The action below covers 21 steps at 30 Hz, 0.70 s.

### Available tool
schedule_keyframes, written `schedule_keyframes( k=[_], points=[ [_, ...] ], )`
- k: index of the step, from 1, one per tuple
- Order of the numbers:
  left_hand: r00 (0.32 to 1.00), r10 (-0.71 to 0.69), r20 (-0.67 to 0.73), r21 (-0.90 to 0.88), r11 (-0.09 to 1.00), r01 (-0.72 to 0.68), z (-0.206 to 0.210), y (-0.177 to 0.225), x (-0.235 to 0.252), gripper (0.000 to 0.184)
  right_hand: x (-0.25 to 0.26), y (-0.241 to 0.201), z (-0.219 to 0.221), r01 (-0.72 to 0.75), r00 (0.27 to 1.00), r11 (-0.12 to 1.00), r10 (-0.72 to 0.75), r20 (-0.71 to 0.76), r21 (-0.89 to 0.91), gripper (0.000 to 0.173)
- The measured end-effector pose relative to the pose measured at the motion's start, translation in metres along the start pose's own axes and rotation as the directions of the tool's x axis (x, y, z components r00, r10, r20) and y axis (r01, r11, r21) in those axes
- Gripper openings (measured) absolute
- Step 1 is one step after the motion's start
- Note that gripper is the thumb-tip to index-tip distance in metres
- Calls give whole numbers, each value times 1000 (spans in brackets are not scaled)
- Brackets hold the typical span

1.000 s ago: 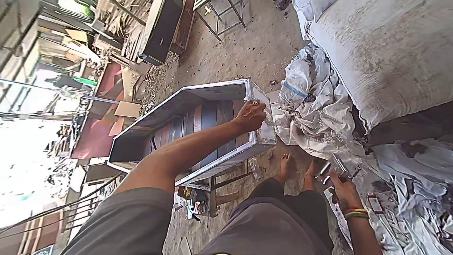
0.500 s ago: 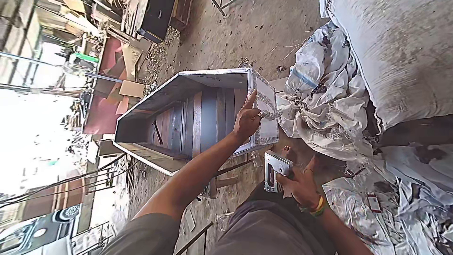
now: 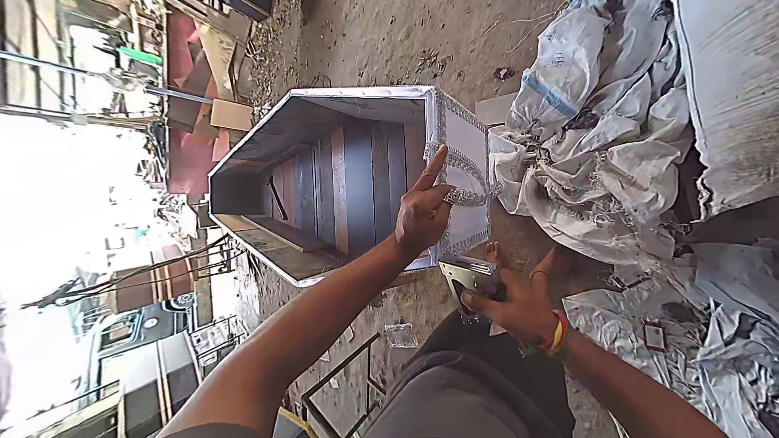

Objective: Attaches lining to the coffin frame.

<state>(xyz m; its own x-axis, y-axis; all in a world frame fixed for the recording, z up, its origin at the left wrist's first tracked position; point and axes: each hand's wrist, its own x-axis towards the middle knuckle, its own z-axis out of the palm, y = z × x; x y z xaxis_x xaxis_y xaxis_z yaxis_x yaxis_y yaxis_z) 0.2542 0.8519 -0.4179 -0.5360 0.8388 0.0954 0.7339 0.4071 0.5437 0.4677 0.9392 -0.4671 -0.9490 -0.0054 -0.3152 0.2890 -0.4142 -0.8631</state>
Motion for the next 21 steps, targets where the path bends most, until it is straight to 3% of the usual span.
schedule_keyframes(
  k=[7,9,11,13,14,15,16,19,21],
  points=[
    [1000,12,17,41,999,-12,1,1,0,21,5,29,27,177,965,974,-143,-219,144,23],
    [1000,21,22,58,998,-22,-1,1,2,22,-1,25,27,169,957,974,-125,-261,153,22],
    [999,30,19,61,998,-31,-2,0,4,22,-17,24,28,142,935,937,-21,-354,318,27],
    [1000,23,19,56,998,-24,-1,0,2,21,-35,29,19,107,906,927,58,-419,360,57],
    [1000,20,20,55,998,-21,0,0,2,20,-41,35,13,64,915,931,88,-393,358,81],
    [999,13,29,52,999,-14,0,1,0,20,-45,40,7,8,926,935,127,-355,354,93],
    [999,12,29,47,999,-14,0,1,-1,20,-44,40,0,-35,936,946,145,-322,323,90],
    [1000,26,4,43,999,-26,1,-1,2,21,-28,29,-20,-71,981,955,120,-155,288,43],
    [1000,26,0,45,999,-26,1,-1,1,21,-18,21,-24,-49,998,965,58,-27,258,25]
  ],
)
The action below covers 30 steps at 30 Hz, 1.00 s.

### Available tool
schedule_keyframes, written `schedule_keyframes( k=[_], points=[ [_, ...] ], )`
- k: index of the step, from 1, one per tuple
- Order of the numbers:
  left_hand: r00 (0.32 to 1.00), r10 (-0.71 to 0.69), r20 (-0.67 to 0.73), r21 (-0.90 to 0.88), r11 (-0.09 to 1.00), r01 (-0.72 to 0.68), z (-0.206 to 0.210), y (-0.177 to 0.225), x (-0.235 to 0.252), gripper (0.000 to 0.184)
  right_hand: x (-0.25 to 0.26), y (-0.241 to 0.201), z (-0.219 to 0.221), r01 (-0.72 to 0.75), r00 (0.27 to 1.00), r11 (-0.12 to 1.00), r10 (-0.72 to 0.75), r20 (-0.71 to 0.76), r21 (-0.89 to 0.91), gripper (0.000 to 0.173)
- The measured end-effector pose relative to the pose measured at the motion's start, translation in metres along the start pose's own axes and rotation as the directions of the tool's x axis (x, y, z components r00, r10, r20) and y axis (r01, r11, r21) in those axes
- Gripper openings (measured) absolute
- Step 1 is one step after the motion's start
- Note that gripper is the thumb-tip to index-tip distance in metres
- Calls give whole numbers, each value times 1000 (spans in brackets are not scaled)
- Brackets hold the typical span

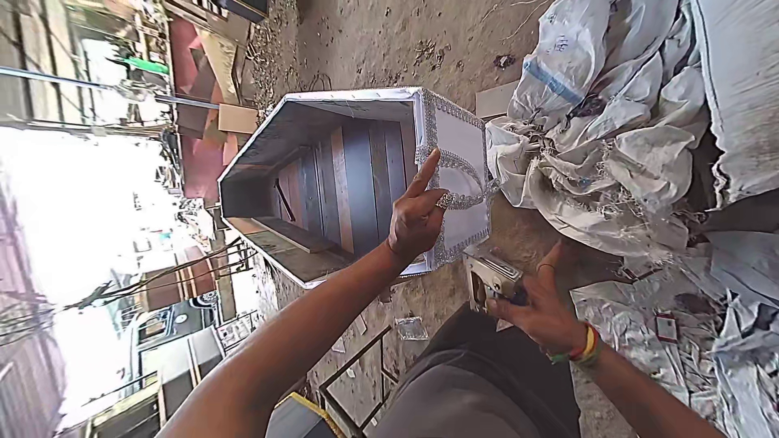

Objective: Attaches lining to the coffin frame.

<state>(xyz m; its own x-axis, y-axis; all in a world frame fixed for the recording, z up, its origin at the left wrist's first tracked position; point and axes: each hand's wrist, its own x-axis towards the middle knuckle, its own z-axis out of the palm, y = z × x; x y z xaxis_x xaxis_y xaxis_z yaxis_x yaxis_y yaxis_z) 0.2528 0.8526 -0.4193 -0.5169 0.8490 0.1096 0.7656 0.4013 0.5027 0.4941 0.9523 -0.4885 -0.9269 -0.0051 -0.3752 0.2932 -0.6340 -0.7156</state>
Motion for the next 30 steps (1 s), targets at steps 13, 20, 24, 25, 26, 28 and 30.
schedule_keyframes(
  k=[13,20,24,25,26,28,30],
  points=[
    [1000,-14,4,-14,1000,14,1,2,2,20,27,0,18,16,997,998,-12,70,-55,30],
    [999,-28,19,34,999,27,-1,3,2,20,20,30,42,170,980,972,-149,-132,165,21],
    [1000,-13,21,36,999,12,1,1,0,21,-21,54,26,113,927,968,-22,-374,223,29],
    [1000,-8,21,35,999,7,1,0,1,21,-30,62,17,76,894,974,29,-448,215,24],
    [1000,-4,19,33,999,4,0,0,0,21,-36,70,11,41,857,973,82,-509,226,22],
    [1000,-1,8,18,1000,1,0,0,1,22,-43,79,1,-5,773,970,158,-615,242,34],
    [1000,-11,7,2,1000,11,-1,1,2,22,-49,81,0,-21,754,982,138,-642,187,63]
  ],
)
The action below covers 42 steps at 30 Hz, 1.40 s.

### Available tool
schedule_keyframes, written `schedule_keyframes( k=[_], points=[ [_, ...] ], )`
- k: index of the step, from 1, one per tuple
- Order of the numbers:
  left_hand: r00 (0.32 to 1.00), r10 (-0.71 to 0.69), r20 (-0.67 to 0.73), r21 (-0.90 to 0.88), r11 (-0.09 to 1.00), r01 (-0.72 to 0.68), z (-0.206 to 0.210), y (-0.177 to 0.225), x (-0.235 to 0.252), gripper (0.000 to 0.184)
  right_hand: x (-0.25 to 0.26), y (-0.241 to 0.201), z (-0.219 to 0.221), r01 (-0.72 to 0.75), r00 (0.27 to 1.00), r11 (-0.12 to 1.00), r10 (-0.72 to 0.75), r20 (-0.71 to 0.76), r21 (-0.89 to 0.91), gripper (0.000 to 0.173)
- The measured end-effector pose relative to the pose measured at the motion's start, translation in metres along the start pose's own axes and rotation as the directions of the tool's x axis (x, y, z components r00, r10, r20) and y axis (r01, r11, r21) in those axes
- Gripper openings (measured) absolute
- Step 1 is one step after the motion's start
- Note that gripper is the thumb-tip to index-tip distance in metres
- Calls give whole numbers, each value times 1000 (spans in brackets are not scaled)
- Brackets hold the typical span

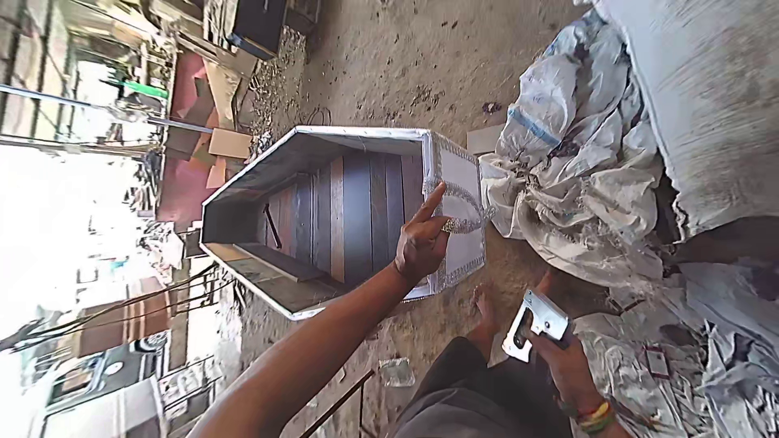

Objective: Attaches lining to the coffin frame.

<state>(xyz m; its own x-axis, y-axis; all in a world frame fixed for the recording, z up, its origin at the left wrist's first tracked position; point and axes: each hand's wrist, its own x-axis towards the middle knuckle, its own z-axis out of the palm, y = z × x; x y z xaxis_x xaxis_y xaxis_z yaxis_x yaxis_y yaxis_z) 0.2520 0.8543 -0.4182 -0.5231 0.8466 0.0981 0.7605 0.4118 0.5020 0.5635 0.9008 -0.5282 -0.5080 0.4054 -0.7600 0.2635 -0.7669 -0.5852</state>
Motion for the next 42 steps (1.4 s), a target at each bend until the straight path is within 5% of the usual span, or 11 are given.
schedule_keyframes(
  k=[2,8,11,13,16,19,24,31,34,39,42],
  points=[
    [1000,0,24,7,1000,0,-2,0,0,23,-5,2,2,58,998,998,-57,35,-24,72],
    [996,-21,90,105,994,11,-4,-3,3,27,-44,-26,19,122,988,977,-102,120,-174,35],
    [985,-70,160,187,982,39,-9,6,5,27,-62,-21,20,184,980,957,-161,115,-225,36],
    [964,-128,233,225,971,74,-15,16,12,28,-71,-16,19,225,974,936,-212,76,-270,53],
    [931,-156,329,195,976,94,-26,21,9,56,-94,-8,20,201,973,936,-226,-55,-291,47],
    [980,-50,192,48,998,41,-46,4,-16,80,-111,5,17,197,954,949,-243,-176,-245,36],
    [982,-149,112,-153,974,166,-123,-74,-105,58,-128,56,24,294,922,939,-328,-206,-181,28],
    [886,-101,453,118,992,53,-210,-224,-283,88,-135,146,152,457,881,871,-471,-44,-180,52],
    [835,-63,547,220,973,-71,-218,-249,-313,105,-124,158,222,492,869,865,-494,3,-103,34],
    [800,-37,599,263,953,-152,-219,-246,-312,84,-93,158,288,525,848,844,-530,18,109,25],
    [917,135,376,276,928,-250,-210,-250,-326,61,-90,152,301,617,783,781,-621,24,96,26]
  ],
)
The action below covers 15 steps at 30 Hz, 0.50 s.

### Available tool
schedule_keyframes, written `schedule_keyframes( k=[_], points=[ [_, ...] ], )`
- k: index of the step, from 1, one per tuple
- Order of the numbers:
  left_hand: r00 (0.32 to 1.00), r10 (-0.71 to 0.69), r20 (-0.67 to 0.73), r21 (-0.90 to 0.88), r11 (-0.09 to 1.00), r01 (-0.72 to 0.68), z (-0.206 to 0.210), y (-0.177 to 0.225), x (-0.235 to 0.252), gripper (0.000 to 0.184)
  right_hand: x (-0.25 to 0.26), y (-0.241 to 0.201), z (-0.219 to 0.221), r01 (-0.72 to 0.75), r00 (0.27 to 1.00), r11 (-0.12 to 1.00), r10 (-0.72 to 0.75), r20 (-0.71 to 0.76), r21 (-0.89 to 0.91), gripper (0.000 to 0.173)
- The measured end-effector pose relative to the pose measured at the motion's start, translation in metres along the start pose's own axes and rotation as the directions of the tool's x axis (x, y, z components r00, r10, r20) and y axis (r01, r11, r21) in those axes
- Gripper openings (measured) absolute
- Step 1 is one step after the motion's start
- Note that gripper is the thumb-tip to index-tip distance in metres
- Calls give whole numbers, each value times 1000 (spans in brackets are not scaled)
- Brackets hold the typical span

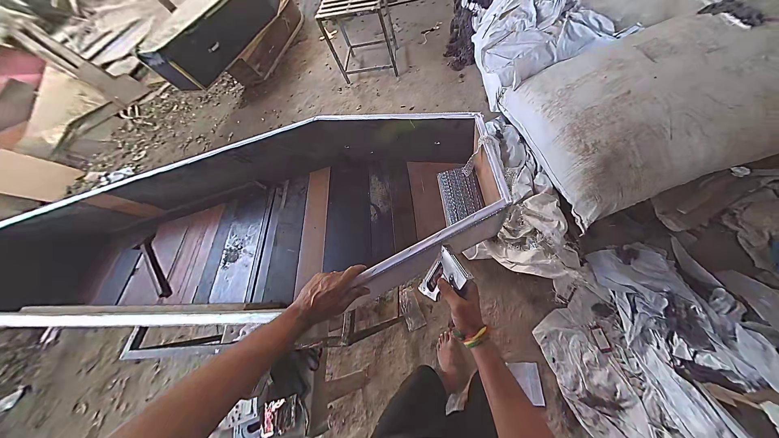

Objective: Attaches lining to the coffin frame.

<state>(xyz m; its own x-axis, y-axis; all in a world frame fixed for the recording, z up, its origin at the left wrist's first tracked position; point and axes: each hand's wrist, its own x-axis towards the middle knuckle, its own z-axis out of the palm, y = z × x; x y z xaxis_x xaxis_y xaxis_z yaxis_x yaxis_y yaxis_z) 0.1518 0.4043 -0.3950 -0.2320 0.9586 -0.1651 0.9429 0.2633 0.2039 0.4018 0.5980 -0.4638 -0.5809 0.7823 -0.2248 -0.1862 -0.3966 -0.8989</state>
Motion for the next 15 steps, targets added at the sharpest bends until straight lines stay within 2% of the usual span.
schedule_keyframes(
  k=[2,3,8,12,15],
  points=[
    [975,80,-210,72,995,-66,12,1,-3,50,5,0,3,22,1000,999,-22,-12,-38,24],
    [964,102,-244,97,992,-80,14,1,-3,48,7,2,4,23,1000,999,-24,-19,-41,23],
    [955,142,-259,160,982,-103,16,-1,-3,48,17,21,5,101,994,994,-102,-49,-29,18],
    [941,170,-292,181,976,-120,19,-2,-2,47,26,45,22,247,943,969,-241,-230,-3,18],
    [941,169,-293,160,979,-126,18,-1,-4,46,2,44,37,256,928,965,-226,-295,65,17]
  ],
)
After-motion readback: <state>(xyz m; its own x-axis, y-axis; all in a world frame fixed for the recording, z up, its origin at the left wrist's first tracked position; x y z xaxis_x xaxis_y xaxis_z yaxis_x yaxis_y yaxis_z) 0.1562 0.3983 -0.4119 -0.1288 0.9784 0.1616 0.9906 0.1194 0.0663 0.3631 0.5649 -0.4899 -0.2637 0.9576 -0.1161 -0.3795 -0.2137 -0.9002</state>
